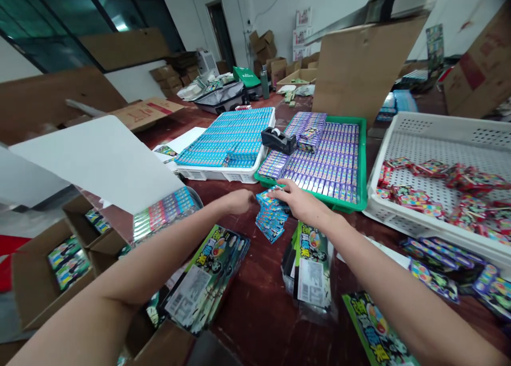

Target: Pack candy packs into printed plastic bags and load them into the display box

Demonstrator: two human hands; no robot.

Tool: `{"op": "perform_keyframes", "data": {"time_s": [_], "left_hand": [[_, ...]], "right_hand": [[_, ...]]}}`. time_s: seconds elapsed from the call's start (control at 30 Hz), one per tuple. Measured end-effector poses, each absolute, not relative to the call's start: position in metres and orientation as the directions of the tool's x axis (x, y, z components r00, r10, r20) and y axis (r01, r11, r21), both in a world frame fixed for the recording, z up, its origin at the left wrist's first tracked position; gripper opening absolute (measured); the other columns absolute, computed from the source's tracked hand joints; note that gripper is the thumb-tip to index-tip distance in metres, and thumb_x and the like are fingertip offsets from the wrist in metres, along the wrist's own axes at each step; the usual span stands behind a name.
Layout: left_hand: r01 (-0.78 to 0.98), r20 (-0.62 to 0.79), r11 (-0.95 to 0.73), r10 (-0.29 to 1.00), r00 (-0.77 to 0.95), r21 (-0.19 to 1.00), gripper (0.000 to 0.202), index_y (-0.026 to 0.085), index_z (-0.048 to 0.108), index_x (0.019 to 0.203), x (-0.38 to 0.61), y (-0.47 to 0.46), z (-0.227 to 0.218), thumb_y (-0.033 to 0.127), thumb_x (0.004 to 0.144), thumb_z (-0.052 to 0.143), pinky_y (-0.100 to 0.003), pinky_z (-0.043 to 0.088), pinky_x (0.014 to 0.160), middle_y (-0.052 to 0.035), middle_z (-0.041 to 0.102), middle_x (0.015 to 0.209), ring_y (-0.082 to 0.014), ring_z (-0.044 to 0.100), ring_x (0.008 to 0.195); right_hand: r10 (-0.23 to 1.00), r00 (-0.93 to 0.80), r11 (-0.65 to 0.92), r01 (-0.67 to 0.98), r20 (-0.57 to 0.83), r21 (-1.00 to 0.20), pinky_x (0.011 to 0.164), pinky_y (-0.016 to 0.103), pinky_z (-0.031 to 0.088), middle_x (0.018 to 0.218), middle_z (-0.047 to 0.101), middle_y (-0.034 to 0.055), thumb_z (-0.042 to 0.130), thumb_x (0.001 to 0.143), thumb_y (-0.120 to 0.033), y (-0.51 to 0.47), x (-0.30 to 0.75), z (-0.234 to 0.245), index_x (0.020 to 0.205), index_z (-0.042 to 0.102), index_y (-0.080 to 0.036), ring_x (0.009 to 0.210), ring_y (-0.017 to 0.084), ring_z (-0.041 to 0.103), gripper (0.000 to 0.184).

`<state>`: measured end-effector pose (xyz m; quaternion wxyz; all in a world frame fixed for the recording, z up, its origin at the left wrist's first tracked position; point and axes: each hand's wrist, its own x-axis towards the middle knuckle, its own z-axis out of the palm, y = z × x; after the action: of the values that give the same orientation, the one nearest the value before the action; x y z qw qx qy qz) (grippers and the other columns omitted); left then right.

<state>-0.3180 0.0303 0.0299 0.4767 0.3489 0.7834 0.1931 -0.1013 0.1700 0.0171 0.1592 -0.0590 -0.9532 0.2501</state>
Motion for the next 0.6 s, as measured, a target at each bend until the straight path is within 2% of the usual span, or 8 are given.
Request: {"op": "perform_keyframes", "data": {"time_s": [0.07, 0.13, 0.2, 0.27, 0.33, 0.4, 0.47, 0.6], "left_hand": [[0.404, -0.602, 0.65, 0.756, -0.258, 0.644, 0.043, 0.02, 0.068, 0.121, -0.327, 0.028, 0.048, 0.023, 0.079, 0.076, -0.037, 0.058, 0.083, -0.0097, 0.073, 0.11, -0.0276, 0.071, 0.1], [0.436, -0.589, 0.582, 0.796, -0.135, 0.686, 0.077, 0.027, 0.057, 0.139, -0.327, 0.026, 0.06, 0.019, 0.067, 0.082, -0.037, 0.058, 0.088, -0.0072, 0.074, 0.118, -0.0283, 0.07, 0.109], [0.48, -0.512, 0.437, 0.858, 0.03, 0.76, 0.118, 0.032, 0.03, 0.158, -0.318, 0.022, 0.06, 0.019, 0.056, 0.089, -0.039, 0.052, 0.101, -0.0079, 0.063, 0.141, -0.029, 0.062, 0.126], [0.5, -0.397, 0.289, 0.91, 0.121, 0.816, 0.145, 0.029, 0.001, 0.163, -0.309, 0.019, 0.049, 0.024, 0.052, 0.094, -0.044, 0.045, 0.111, -0.0145, 0.045, 0.158, -0.0316, 0.052, 0.138], [0.454, -0.312, 0.238, 0.945, 0.095, 0.859, 0.153, 0.025, -0.02, 0.16, -0.304, 0.017, 0.032, 0.03, 0.058, 0.093, -0.047, 0.042, 0.113, -0.0221, 0.032, 0.164, -0.0336, 0.047, 0.143], [0.384, -0.293, 0.247, 0.954, 0.065, 0.889, 0.154, 0.022, -0.032, 0.155, -0.305, 0.017, 0.016, 0.032, 0.063, 0.09, -0.049, 0.041, 0.113, -0.0267, 0.026, 0.164, -0.0342, 0.043, 0.145], [0.383, -0.314, 0.257, 0.945, 0.095, 0.887, 0.156, 0.022, -0.029, 0.156, -0.308, 0.019, 0.004, 0.032, 0.06, 0.092, -0.051, 0.039, 0.114, -0.0274, 0.025, 0.165, -0.0349, 0.04, 0.147], [0.481, -0.371, 0.225, 0.899, 0.233, 0.847, 0.149, 0.021, -0.001, 0.163, -0.31, 0.024, -0.002, 0.036, 0.051, 0.095, -0.049, 0.039, 0.115, -0.021, 0.037, 0.16, -0.034, 0.045, 0.143]], "right_hand": [[0.214, -0.934, 0.855, 0.037, 0.287, -0.517, 0.098, 0.038, 0.049, 0.152, 0.049, 0.0036, 0.049, 0.092, -0.012, 0.166, -0.095, 0.013, 0.14, 0.057, -0.034, 0.123, 0.023, 0.059, 0.053], [0.202, -0.933, 0.851, 0.017, 0.297, -0.524, 0.103, 0.038, 0.047, 0.15, 0.049, 0.0066, 0.049, 0.089, -0.01, 0.163, -0.091, 0.013, 0.142, 0.055, -0.03, 0.128, 0.023, 0.056, 0.057], [0.175, -0.932, 0.841, -0.026, 0.318, -0.54, 0.109, 0.039, 0.044, 0.149, 0.047, 0.0102, 0.052, 0.09, -0.016, 0.16, -0.088, 0.016, 0.143, 0.052, -0.026, 0.133, 0.024, 0.052, 0.054], [0.187, -0.919, 0.818, -0.049, 0.346, -0.573, 0.111, 0.04, 0.043, 0.145, 0.047, 0.0125, 0.059, 0.093, -0.033, 0.155, -0.088, 0.017, 0.14, 0.053, -0.022, 0.133, 0.025, 0.051, 0.049], [0.261, -0.895, 0.785, -0.021, 0.361, -0.619, 0.108, 0.039, 0.045, 0.141, 0.049, 0.0132, 0.062, 0.092, -0.05, 0.15, -0.089, 0.015, 0.131, 0.057, -0.021, 0.129, 0.026, 0.054, 0.049], [0.359, -0.865, 0.747, 0.042, 0.349, -0.663, 0.103, 0.038, 0.048, 0.137, 0.05, 0.0121, 0.062, 0.091, -0.057, 0.145, -0.093, 0.009, 0.12, 0.058, -0.021, 0.122, 0.025, 0.058, 0.046], [0.436, -0.842, 0.704, 0.1, 0.317, -0.703, 0.097, 0.036, 0.05, 0.133, 0.052, 0.0099, 0.06, 0.092, -0.055, 0.142, -0.098, 0.0, 0.113, 0.057, -0.023, 0.114, 0.023, 0.06, 0.039], [0.511, -0.82, 0.652, 0.174, 0.258, -0.738, 0.087, 0.032, 0.05, 0.114, 0.058, 0.0057, 0.059, 0.093, -0.051, 0.143, -0.107, -0.017, 0.104, 0.055, -0.023, 0.101, 0.019, 0.062, 0.03]]}}
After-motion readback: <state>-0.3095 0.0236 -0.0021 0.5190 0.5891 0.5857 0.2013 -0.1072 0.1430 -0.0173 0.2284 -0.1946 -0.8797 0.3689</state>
